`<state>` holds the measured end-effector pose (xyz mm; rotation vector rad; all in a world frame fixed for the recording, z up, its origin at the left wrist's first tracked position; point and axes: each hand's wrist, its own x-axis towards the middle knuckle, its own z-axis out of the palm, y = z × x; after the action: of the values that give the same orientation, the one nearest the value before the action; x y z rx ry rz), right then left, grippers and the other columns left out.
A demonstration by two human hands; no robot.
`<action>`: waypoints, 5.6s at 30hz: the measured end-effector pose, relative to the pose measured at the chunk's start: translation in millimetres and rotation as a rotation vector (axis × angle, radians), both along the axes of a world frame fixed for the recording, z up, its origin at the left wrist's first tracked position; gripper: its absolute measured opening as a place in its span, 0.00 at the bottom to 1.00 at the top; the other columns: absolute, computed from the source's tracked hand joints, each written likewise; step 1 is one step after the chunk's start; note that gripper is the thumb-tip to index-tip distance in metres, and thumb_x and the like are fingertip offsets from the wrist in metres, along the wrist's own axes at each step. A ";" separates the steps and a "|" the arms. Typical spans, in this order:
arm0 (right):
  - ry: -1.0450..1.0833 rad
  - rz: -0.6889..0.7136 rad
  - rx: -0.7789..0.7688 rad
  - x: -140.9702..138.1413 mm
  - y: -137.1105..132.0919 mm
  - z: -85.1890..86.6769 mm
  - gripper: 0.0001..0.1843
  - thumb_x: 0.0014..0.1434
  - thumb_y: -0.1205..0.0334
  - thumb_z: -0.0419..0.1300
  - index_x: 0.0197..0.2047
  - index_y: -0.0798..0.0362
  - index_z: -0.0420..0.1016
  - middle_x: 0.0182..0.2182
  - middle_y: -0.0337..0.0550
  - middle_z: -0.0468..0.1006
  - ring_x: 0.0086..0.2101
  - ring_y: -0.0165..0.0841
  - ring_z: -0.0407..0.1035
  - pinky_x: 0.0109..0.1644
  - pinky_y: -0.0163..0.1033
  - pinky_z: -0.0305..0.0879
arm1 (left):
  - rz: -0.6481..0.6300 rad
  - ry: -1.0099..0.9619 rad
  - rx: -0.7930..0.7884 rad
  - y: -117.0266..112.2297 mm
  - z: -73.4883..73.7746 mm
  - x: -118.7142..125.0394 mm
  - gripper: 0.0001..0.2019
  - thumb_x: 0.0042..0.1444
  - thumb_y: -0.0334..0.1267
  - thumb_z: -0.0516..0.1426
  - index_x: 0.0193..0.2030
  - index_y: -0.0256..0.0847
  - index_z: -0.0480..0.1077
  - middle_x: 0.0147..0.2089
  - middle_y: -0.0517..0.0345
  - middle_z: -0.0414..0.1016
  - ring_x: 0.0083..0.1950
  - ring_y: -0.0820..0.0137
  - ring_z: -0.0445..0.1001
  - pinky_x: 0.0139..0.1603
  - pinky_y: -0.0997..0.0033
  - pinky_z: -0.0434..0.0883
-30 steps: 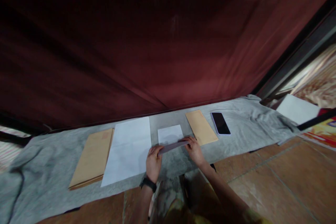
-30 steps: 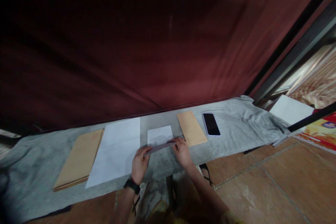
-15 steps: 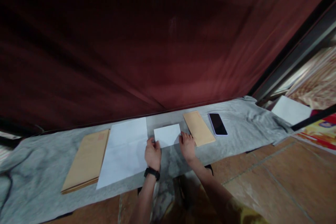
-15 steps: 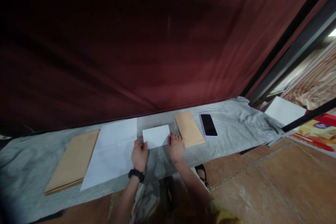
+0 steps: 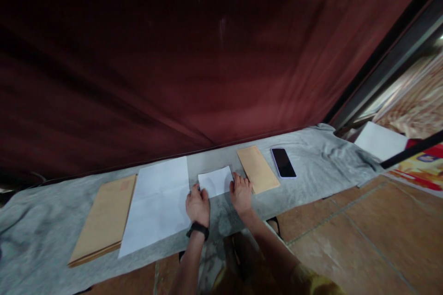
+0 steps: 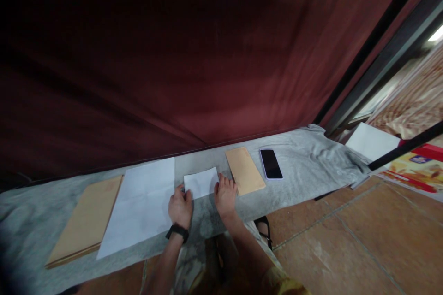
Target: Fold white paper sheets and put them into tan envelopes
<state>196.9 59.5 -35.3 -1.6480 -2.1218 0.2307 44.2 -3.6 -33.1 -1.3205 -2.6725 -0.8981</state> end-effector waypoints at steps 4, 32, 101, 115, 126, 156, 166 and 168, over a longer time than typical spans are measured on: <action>-0.028 0.007 0.015 0.3 0.0 1.7 0.21 0.71 0.64 0.48 0.65 0.51 0.65 0.43 0.51 0.77 0.47 0.43 0.65 0.53 0.48 0.56 | -0.029 0.023 0.012 -0.1 -2.7 -0.2 0.17 0.64 0.38 0.52 0.56 0.36 0.71 0.36 0.50 0.78 0.42 0.59 0.74 0.44 0.62 0.69; -0.009 0.050 -0.108 3.6 -0.9 15.6 0.23 0.69 0.62 0.52 0.65 0.43 0.68 0.44 0.50 0.73 0.46 0.44 0.63 0.51 0.48 0.54 | -0.129 0.307 -0.103 0.4 -4.6 -0.3 0.17 0.67 0.37 0.47 0.52 0.37 0.74 0.42 0.46 0.78 0.42 0.58 0.71 0.48 0.60 0.66; -0.065 0.626 0.164 35.3 -15.6 -9.6 0.28 0.72 0.56 0.48 0.72 0.58 0.57 0.69 0.50 0.61 0.68 0.40 0.55 0.71 0.52 0.54 | -0.426 0.275 -0.152 -55.0 -17.7 38.4 0.31 0.68 0.47 0.46 0.73 0.32 0.52 0.74 0.41 0.56 0.75 0.58 0.52 0.72 0.50 0.60; -0.072 0.563 0.132 48.3 -14.5 -7.5 0.28 0.73 0.56 0.48 0.71 0.56 0.58 0.68 0.51 0.63 0.67 0.41 0.58 0.70 0.52 0.54 | -0.409 0.272 -0.164 -49.6 -5.9 50.5 0.27 0.69 0.41 0.45 0.72 0.36 0.56 0.74 0.45 0.56 0.76 0.59 0.51 0.73 0.49 0.58; -0.041 0.489 0.044 28.3 10.9 -4.2 0.27 0.74 0.55 0.43 0.69 0.58 0.63 0.66 0.51 0.65 0.67 0.40 0.57 0.70 0.52 0.52 | -0.520 0.271 -0.233 -44.4 0.2 54.9 0.25 0.69 0.43 0.45 0.70 0.39 0.61 0.74 0.49 0.57 0.75 0.59 0.53 0.73 0.49 0.57; -0.002 0.457 0.098 34.6 -1.3 -6.9 0.22 0.71 0.61 0.49 0.66 0.51 0.68 0.63 0.48 0.70 0.63 0.40 0.62 0.68 0.52 0.56 | -0.380 0.161 -0.277 13.3 -1.7 47.6 0.27 0.68 0.42 0.44 0.72 0.41 0.57 0.76 0.46 0.53 0.77 0.56 0.49 0.74 0.44 0.52; 0.031 0.442 0.091 35.0 -0.8 -5.8 0.22 0.71 0.61 0.47 0.65 0.51 0.68 0.62 0.46 0.72 0.61 0.40 0.64 0.66 0.50 0.56 | -0.196 0.191 -0.222 -0.6 -13.6 32.9 0.30 0.67 0.42 0.44 0.74 0.32 0.51 0.75 0.41 0.51 0.77 0.57 0.48 0.75 0.49 0.51; 0.033 0.415 0.081 30.1 0.6 -6.1 0.22 0.72 0.61 0.47 0.64 0.51 0.69 0.61 0.47 0.73 0.60 0.40 0.64 0.66 0.51 0.56 | -0.171 0.196 -0.220 -4.3 -13.4 32.1 0.30 0.67 0.41 0.43 0.73 0.29 0.52 0.75 0.40 0.53 0.76 0.58 0.50 0.75 0.51 0.52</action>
<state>226.9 60.0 -41.4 -1.1369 -2.3949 0.2909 76.4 -7.9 -46.6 -1.6083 -2.5947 -0.4641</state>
